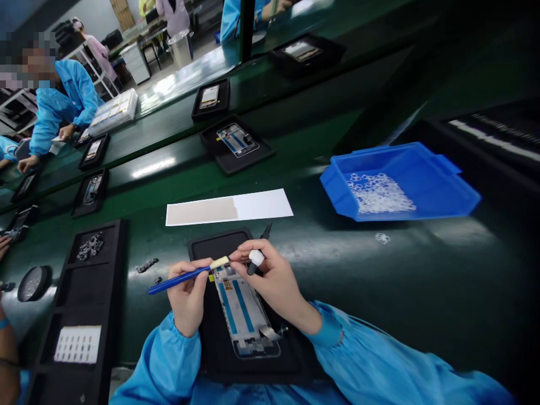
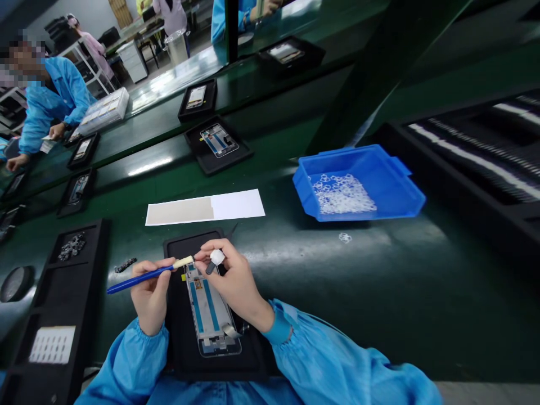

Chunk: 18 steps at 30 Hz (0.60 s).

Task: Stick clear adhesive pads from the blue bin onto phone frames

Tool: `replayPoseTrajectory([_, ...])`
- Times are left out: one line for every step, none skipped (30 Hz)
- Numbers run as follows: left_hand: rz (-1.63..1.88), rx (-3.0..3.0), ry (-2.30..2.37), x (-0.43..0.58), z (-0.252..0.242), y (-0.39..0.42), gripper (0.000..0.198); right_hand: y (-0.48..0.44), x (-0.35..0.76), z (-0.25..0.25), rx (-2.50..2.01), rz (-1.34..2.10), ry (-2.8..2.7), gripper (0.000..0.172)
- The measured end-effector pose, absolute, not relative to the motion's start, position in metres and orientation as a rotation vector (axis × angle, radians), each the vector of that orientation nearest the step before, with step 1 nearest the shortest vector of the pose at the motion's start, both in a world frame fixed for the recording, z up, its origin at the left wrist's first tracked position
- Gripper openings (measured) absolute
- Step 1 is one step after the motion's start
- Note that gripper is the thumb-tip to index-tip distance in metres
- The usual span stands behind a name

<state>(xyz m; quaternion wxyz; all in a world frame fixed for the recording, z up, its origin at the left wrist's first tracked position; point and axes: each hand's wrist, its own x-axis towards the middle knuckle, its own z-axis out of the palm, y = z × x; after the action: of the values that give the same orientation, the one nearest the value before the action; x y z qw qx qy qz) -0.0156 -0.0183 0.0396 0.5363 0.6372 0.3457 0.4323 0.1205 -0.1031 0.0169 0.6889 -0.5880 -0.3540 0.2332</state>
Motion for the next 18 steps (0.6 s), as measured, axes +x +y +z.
replayPoseTrajectory([1.035,1.527,0.818,-0.0158,0.0387,-0.0188,0.037,-0.1032,0.1203,0.0172,-1.323,0.511,-0.795,0.017])
replayPoseTrajectory([1.041,1.536,0.81,-0.0162,0.0376,-0.0192,0.035,-0.1032,0.1201,0.0174,-1.331,0.499,-0.8,0.017])
replayPoseTrajectory([1.046,1.544,0.8,-0.0166,0.0365,-0.0195,0.034,-0.1033,0.1199,0.0176,-1.336,0.487,-0.804,0.017])
replayPoseTrajectory([1.051,1.551,0.788,-0.0169,0.0355,-0.0198,0.032,-0.1033,0.1197,0.0177,-1.341,0.477,-0.809,0.017])
replayPoseTrajectory([1.054,1.556,0.778,-0.0171,0.0346,-0.02,0.031,-0.1034,0.1195,0.0178,-1.342,0.47,-0.813,0.017])
replayPoseTrajectory([1.058,1.561,0.77,-0.0172,0.034,-0.0203,0.029,-0.1035,0.1194,0.018,-1.344,0.465,-0.816,0.017])
replayPoseTrajectory([1.063,1.565,0.764,-0.0171,0.0338,-0.0206,0.028,-0.1036,0.1194,0.0181,-1.346,0.462,-0.819,0.017])
replayPoseTrajectory([1.066,1.57,0.762,-0.0169,0.0337,-0.0209,0.028,-0.1038,0.1194,0.0182,-1.348,0.461,-0.821,0.017])
replayPoseTrajectory([1.071,1.574,0.763,-0.0167,0.0339,-0.0212,0.028,-0.1039,0.1194,0.0183,-1.351,0.459,-0.823,0.016])
replayPoseTrajectory([1.077,1.577,0.763,-0.0163,0.0343,-0.0215,0.028,-0.1041,0.1194,0.0184,-1.352,0.457,-0.825,0.016])
replayPoseTrajectory([1.087,1.58,0.762,-0.0161,0.0346,-0.0217,0.028,-0.1042,0.1194,0.0184,-1.354,0.454,-0.827,0.016])
replayPoseTrajectory([1.095,1.582,0.759,-0.0158,0.0349,-0.0218,0.028,-0.1043,0.1193,0.0183,-1.357,0.454,-0.829,0.017])
replayPoseTrajectory([1.101,1.585,0.754,-0.0157,0.0351,-0.0219,0.028,-0.1043,0.1191,0.0181,-1.359,0.454,-0.832,0.017])
replayPoseTrajectory([1.107,1.591,0.746,-0.0156,0.0352,-0.0218,0.027,-0.1043,0.1188,0.0178,-1.361,0.455,-0.833,0.017])
replayPoseTrajectory([1.111,1.599,0.737,-0.0156,0.0351,-0.0215,0.026,-0.1042,0.1186,0.0176,-1.36,0.458,-0.835,0.018])
replayPoseTrajectory([1.114,1.61,0.732,-0.0156,0.0349,-0.0212,0.024,-0.1041,0.1183,0.0173,-1.353,0.46,-0.837,0.018])
replayPoseTrajectory([1.121,1.623,0.725,-0.0156,0.0345,-0.0207,0.023,-0.1039,0.1181,0.0171,-1.344,0.461,-0.837,0.018])
replayPoseTrajectory([1.131,1.638,0.711,-0.0156,0.0339,-0.0201,0.022,-0.1038,0.1179,0.017,-1.334,0.461,-0.838,0.017])
